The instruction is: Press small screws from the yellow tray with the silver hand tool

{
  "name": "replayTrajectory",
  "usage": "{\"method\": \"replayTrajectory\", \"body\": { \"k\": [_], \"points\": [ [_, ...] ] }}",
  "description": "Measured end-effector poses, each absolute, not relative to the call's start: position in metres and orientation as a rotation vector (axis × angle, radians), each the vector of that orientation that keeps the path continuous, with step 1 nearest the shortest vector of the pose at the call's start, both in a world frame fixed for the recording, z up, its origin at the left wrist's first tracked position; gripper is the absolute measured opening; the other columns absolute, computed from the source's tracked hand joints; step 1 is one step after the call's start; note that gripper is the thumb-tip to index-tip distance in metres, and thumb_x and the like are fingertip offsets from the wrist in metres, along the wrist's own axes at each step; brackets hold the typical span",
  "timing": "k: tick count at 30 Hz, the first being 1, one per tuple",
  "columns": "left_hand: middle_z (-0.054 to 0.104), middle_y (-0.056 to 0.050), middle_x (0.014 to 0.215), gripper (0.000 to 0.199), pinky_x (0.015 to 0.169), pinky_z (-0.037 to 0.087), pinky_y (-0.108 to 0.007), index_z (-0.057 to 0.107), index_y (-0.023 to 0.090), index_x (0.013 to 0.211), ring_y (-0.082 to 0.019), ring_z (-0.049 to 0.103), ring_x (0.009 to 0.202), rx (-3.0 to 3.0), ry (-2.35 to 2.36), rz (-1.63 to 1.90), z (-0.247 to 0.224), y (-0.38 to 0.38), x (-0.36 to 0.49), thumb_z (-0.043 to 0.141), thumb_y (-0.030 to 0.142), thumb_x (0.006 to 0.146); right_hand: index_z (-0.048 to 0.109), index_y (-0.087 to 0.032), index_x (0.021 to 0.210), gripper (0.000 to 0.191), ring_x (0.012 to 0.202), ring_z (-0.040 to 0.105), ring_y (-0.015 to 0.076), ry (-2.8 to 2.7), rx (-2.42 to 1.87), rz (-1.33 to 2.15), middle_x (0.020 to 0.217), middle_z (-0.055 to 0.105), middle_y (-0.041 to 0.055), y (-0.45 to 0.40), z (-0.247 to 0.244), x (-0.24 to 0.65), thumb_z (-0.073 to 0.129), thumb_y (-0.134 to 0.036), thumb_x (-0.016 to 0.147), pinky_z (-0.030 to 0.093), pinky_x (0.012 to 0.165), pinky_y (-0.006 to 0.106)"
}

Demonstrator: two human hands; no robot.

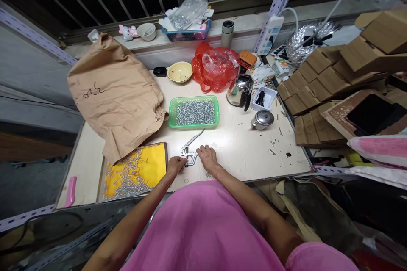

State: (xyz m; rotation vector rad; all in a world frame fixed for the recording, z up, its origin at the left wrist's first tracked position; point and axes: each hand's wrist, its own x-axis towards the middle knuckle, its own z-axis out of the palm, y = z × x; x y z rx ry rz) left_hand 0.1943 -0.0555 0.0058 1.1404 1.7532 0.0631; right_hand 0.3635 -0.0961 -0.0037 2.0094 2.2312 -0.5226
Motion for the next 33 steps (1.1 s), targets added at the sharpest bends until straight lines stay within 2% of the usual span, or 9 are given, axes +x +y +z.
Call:
{"method": "replayTrajectory", "body": {
  "k": [13, 17, 19, 21, 24, 27, 30, 33],
  "points": [
    [0.048, 0.005, 0.042, 0.017, 0.044, 0.041, -0.019, 0.059, 0.014, 0.062, -0.007, 0.045, 0.038, 1.115, 1.708, -0.013, 0.003, -0.047, 0.194, 0.065, 0.025, 0.073, 0.058, -0.022, 0.109, 0.035, 0.100, 0.052, 0.0210, 2.220, 2.021, -0.566, 0.108, 0.061, 0.0074, -0.094, -0.003, 0.362, 0.047, 0.001, 0.083, 0.043, 0.075, 0.030],
    [0.047, 0.005, 0.041, 0.016, 0.043, 0.040, -0.019, 0.060, 0.014, 0.064, -0.007, 0.043, 0.037, 1.113, 1.703, 0.001, 0.001, -0.049, 0.193, 0.063, 0.025, 0.075, 0.058, -0.021, 0.112, 0.026, 0.105, 0.051, 0.0229, 2.209, 2.043, -0.650, 0.119, 0.057, 0.0100, -0.089, 0.002, 0.366, 0.054, -0.013, 0.087, 0.043, 0.079, 0.033],
    [0.048, 0.005, 0.042, 0.015, 0.044, 0.040, -0.019, 0.061, 0.013, 0.066, -0.007, 0.044, 0.037, 1.122, 1.697, 0.000, 0.003, -0.050, 0.193, 0.063, 0.025, 0.075, 0.052, -0.020, 0.124, 0.042, 0.118, 0.045, 0.0266, 2.261, 2.049, -0.651, 0.136, 0.047, 0.0124, -0.080, 0.005, 0.371, 0.064, -0.022, 0.083, 0.042, 0.088, 0.037],
    [0.050, 0.005, 0.043, 0.014, 0.045, 0.041, -0.019, 0.061, 0.013, 0.067, -0.008, 0.046, 0.038, 1.118, 1.696, -0.002, 0.005, -0.050, 0.193, 0.063, 0.024, 0.075, 0.041, -0.021, 0.136, 0.071, 0.133, 0.030, 0.0312, 2.350, 1.992, -0.634, 0.149, 0.032, 0.0137, -0.068, 0.005, 0.377, 0.074, -0.027, 0.074, 0.035, 0.099, 0.044],
    [0.050, 0.004, 0.044, 0.013, 0.046, 0.042, -0.019, 0.062, 0.013, 0.069, -0.008, 0.049, 0.041, 1.100, 1.706, -0.008, 0.008, -0.050, 0.194, 0.062, 0.024, 0.076, 0.032, -0.020, 0.143, 0.099, 0.141, 0.014, 0.0352, 2.417, 1.823, -0.618, 0.152, 0.026, 0.0158, -0.050, 0.004, 0.386, 0.084, -0.030, 0.059, 0.021, 0.109, 0.052],
    [0.051, 0.004, 0.045, 0.013, 0.047, 0.044, -0.018, 0.064, 0.013, 0.070, -0.009, 0.052, 0.043, 1.093, 1.719, -0.010, 0.009, -0.051, 0.195, 0.063, 0.024, 0.076, 0.033, -0.016, 0.142, 0.105, 0.138, 0.020, 0.0369, 2.444, 1.717, -0.560, 0.146, 0.036, 0.0181, -0.038, 0.003, 0.391, 0.086, -0.035, 0.054, 0.015, 0.110, 0.056],
    [0.052, 0.004, 0.047, 0.013, 0.049, 0.046, -0.019, 0.064, 0.014, 0.069, -0.009, 0.053, 0.044, 1.071, 1.738, 0.017, 0.008, -0.053, 0.196, 0.066, 0.025, 0.075, 0.034, -0.015, 0.141, 0.104, 0.129, 0.034, 0.0359, 2.468, 1.699, -0.503, 0.136, 0.045, 0.0176, -0.034, 0.003, 0.392, 0.085, -0.039, 0.054, 0.016, 0.110, 0.055],
    [0.052, 0.005, 0.047, 0.012, 0.050, 0.049, -0.019, 0.064, 0.013, 0.068, -0.008, 0.053, 0.043, 1.029, 1.768, 0.066, 0.008, -0.056, 0.198, 0.067, 0.024, 0.075, 0.037, -0.014, 0.139, 0.100, 0.120, 0.041, 0.0333, 2.460, 1.706, -0.477, 0.130, 0.048, 0.0164, -0.035, 0.005, 0.391, 0.085, -0.039, 0.055, 0.018, 0.109, 0.053]
  ]
}}
